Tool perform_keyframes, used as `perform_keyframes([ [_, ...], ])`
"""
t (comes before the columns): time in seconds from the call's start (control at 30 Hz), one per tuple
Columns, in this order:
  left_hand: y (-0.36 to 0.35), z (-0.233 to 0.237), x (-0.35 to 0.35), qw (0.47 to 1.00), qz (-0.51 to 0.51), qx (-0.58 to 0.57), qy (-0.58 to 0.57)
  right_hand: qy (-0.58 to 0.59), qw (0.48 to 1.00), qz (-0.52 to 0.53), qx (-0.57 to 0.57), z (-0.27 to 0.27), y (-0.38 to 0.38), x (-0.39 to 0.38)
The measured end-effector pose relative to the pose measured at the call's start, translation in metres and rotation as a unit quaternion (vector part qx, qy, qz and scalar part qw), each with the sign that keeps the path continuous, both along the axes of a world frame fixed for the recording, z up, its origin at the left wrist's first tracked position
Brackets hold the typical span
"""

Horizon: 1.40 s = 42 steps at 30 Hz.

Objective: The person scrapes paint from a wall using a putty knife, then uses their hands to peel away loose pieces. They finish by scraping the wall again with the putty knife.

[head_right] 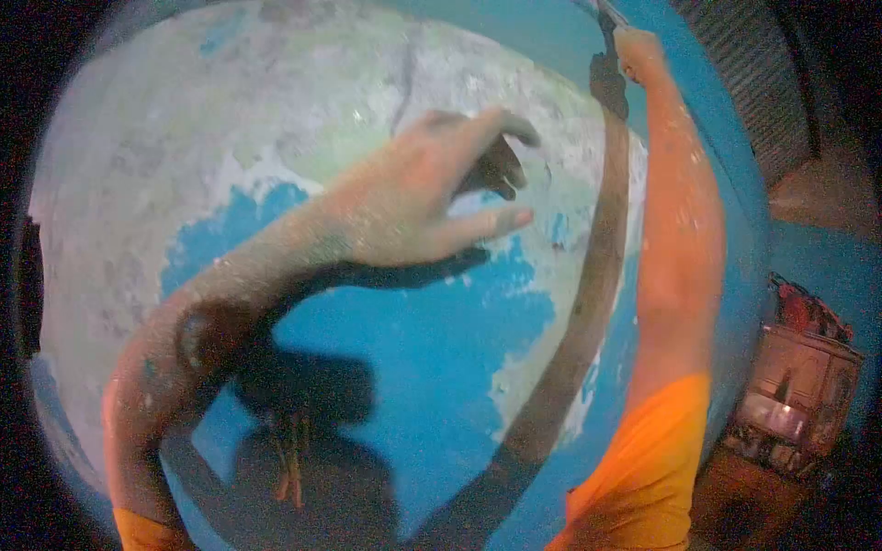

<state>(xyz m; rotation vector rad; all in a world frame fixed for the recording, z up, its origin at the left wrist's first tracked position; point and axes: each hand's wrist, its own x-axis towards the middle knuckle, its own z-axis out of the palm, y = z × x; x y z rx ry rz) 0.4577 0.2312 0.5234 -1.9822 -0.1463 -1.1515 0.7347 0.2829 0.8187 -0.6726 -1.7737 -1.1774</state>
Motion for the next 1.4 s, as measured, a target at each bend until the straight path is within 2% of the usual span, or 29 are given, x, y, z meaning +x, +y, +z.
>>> perform_keyframes([
  [0.03,0.002,-0.003,0.003,1.000,-0.013,-0.013,0.003,0.105,0.982,-0.138,0.072,-0.004,0.011,0.002],
  [0.07,0.004,-0.003,0.005,0.998,-0.038,-0.046,-0.004,0.109,0.980,-0.154,0.063,-0.012,0.015,0.019],
  [0.13,0.002,-0.004,0.010,0.997,-0.062,-0.049,-0.013,0.264,0.964,0.011,-0.038,-0.032,-0.009,0.014],
  [0.2,0.001,-0.001,0.012,0.999,-0.031,-0.016,0.000,0.242,0.970,0.035,0.001,0.015,0.016,0.051],
  [0.27,-0.002,0.003,0.010,1.000,0.005,-0.005,0.013,0.221,0.973,0.057,0.026,0.017,0.035,0.055],
  [0.33,0.001,0.002,0.008,0.999,-0.020,-0.027,0.004,0.247,0.959,-0.064,0.126,0.007,0.048,0.058],
  [0.43,0.004,-0.009,0.006,0.997,-0.053,-0.058,-0.014,0.178,0.966,-0.110,0.150,0.000,0.047,0.082],
  [0.5,-0.002,-0.010,0.003,0.997,0.054,0.056,0.017,0.186,0.964,-0.135,0.134,-0.001,0.029,0.071],
  [0.63,-0.006,-0.009,0.007,0.998,0.049,0.028,0.019,0.211,0.950,-0.219,0.076,0.010,-0.016,0.017],
  [0.67,-0.006,-0.007,0.007,0.999,0.027,0.013,0.018,0.212,0.952,-0.202,0.086,0.015,-0.038,-0.016],
  [0.7,-0.008,-0.005,0.003,1.000,0.013,-0.007,0.014,0.398,0.898,-0.175,-0.066,0.017,-0.060,-0.061],
  [0.73,-0.012,-0.006,0.001,0.999,0.038,0.030,0.011,0.557,0.784,-0.155,-0.226,0.007,-0.070,-0.088],
  [0.77,-0.013,-0.006,0.001,0.999,0.036,0.029,0.006,0.554,0.786,-0.159,-0.224,0.014,-0.049,-0.077],
  [0.8,-0.013,-0.006,0.001,0.999,0.038,0.037,0.006,0.423,0.895,-0.136,-0.046,0.011,-0.016,-0.052],
  [0.83,-0.012,-0.008,-0.002,0.998,0.042,0.042,0.009,0.268,0.949,-0.103,0.129,0.008,0.005,-0.034],
  [0.87,-0.012,-0.010,-0.004,0.998,0.038,0.041,0.004,0.234,0.958,-0.112,0.124,0.009,0.001,-0.029],
  [0.97,-0.020,-0.001,-0.006,0.999,0.019,0.026,0.023,0.240,0.956,-0.123,0.119,0.025,-0.007,-0.040],
  [1.03,-0.022,0.001,-0.007,0.995,0.091,0.047,-0.011,0.252,0.954,-0.107,0.123,0.028,-0.013,-0.063],
  [1.23,-0.031,0.003,-0.028,0.994,0.033,0.094,0.042,0.268,0.954,-0.009,0.137,0.038,-0.036,-0.153],
  [1.33,-0.032,0.003,-0.032,0.991,0.063,0.098,0.058,0.279,0.951,0.044,0.124,0.028,-0.047,-0.199],
  [1.4,-0.031,-0.002,-0.031,0.988,0.084,0.113,0.067,0.115,0.955,0.135,0.240,-0.019,-0.059,-0.217],
])
